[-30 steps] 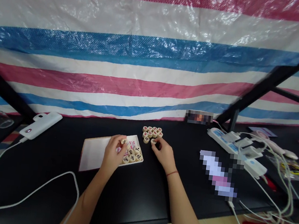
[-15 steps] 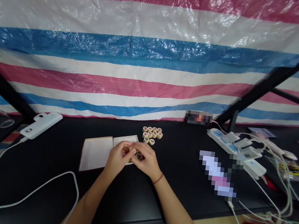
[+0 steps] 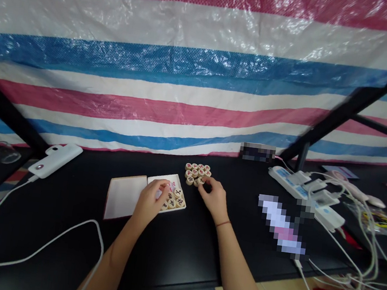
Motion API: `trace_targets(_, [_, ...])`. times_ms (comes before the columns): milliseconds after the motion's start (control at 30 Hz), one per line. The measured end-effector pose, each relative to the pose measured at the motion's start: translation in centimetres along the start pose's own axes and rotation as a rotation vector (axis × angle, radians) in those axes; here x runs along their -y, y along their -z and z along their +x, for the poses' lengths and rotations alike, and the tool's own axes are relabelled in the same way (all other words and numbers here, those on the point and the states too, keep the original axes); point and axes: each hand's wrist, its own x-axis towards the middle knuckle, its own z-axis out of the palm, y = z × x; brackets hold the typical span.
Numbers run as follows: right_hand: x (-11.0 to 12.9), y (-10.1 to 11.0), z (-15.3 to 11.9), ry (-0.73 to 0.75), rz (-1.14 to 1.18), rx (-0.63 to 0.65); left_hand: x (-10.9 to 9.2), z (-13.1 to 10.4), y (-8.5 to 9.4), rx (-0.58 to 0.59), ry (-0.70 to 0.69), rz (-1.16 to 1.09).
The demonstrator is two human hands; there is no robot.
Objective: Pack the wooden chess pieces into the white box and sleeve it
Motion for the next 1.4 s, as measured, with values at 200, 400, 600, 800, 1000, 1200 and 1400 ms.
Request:
trace_targets(200, [0.0,-1.3,-0.1,0.077,-0.098,0.057,0.3,0.0,0.4,0.168,-0.032,0.191])
trace_targets(400, [0.0,-1.3,0.1,0.077,-0.105,0.057,-0.4,-0.4,0.8,0.444,-0.023,0.414])
trace_targets(600, [2.2,-0.9,-0.5,0.143,0.033,-0.063,0.3,-0.4,0.7,0.513,-0.025,0.448])
trace_targets(800, [5.7,-2.3,-0.3,0.343,0.163,0.167,0.3,0.0,0.9,0.406,-0.035,0.370])
trace_targets(1000, [8.2,-3.4,1.3,0.374,-0.200,0.348,1.0,0.6,1.1,0.292,-0.040,0.408])
trace_targets(1200, [9.0,-3.9,1.0,0.300,-0.251,0.392,1.3,0.5,0.8,0.256,-0.033,0.442])
trace_targets(1400, [8.7,-4.4,0.6,0.349,-0.267,0.381,1.6,0.6,0.7,0.270,0.004,0.486])
